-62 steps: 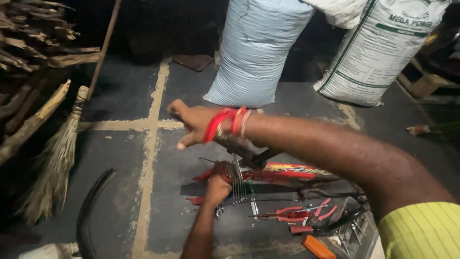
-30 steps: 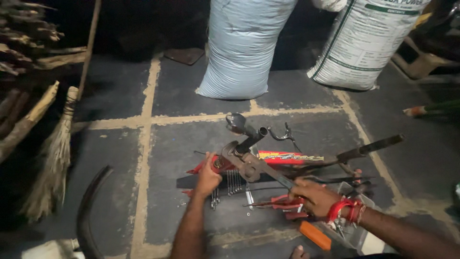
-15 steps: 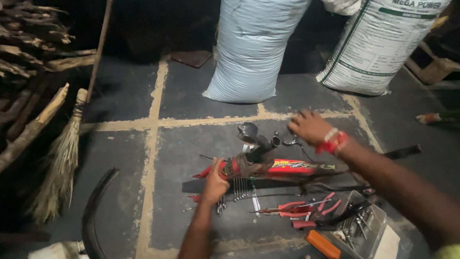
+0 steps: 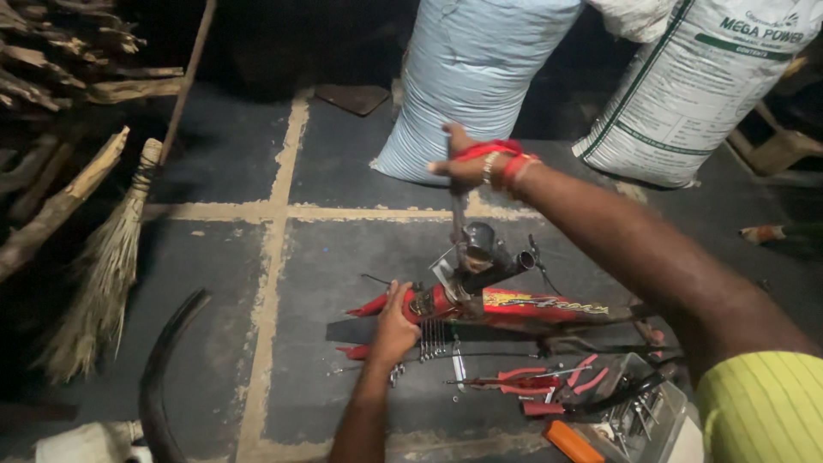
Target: The person uses a pipe wrench and pliers to work on the head tube assembly of a red bicycle frame while sitting on the floor. They manipulate metal components and tighten parts by hand and with tools.
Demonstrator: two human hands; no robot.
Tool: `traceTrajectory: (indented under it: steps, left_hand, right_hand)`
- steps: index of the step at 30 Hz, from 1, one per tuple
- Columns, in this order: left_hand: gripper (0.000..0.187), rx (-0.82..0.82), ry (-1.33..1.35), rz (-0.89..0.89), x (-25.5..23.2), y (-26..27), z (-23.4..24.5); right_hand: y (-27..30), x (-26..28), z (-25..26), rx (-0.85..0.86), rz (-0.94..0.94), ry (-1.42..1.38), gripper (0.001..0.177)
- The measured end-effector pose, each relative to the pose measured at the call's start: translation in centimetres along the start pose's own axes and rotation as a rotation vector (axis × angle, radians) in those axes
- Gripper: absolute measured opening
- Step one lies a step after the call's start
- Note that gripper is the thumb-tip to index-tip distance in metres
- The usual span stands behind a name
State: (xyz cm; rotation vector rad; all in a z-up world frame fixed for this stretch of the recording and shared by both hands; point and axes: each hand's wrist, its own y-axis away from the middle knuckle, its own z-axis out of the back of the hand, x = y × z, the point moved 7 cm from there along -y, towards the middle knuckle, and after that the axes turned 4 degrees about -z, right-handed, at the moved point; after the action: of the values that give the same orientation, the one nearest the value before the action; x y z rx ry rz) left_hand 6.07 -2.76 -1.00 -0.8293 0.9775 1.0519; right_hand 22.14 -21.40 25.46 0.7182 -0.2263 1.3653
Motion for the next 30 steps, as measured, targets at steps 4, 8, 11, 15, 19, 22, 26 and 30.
traceTrajectory:
  steps: [4, 8, 11, 15, 19, 22, 26, 30]
  left_hand:
    - [0.091, 0.013, 0.002, 0.027, -0.3, 0.0, 0.0]
    - [0.092, -0.004, 0.025, -0.028, -0.6, 0.1, 0.2]
    - [0.083, -0.051, 0.077, -0.134, -0.6, 0.4, 0.4]
    - [0.07, -0.068, -0.024, -0.315, 0.0, -0.1, 0.2]
    - [0.067, -0.064, 0.033, -0.244, 1.7, 0.2, 0.1]
    - [0.065, -0.023, 0.114, -0.255, 1.2, 0.3, -0.4]
    - [0.074, -0.082, -0.099, -0.133, 0.5, -0.8, -0.1]
    - [0.082, -0.022, -0.048, -0.038, 0.1, -0.7, 0.2]
  right_hand:
    - [0.7, 7.1, -1.5, -0.029, 0.152, 0.28, 0.086]
    - [3.9, 13.8, -6.0, 0.091, 0.276, 0.32, 0.072]
    - [6.6, 17.7, -9.1, 0.039, 0.381, 0.482, 0.057]
    - [11.6, 19.6, -14.3, 0.145, 0.461, 0.509, 0.035]
    - [23.4, 18.1, -20.1, -0.102, 1.015, 0.689, 0.028]
    - [30.6, 14.5, -20.9, -0.117, 1.264, 0.655, 0.022]
    - [35.3, 8.9, -20.1, -0.14, 1.309, 0.603, 0.014]
    - [36.4, 0.5, -19.8, 0.214, 0.801, 0.617, 0.017]
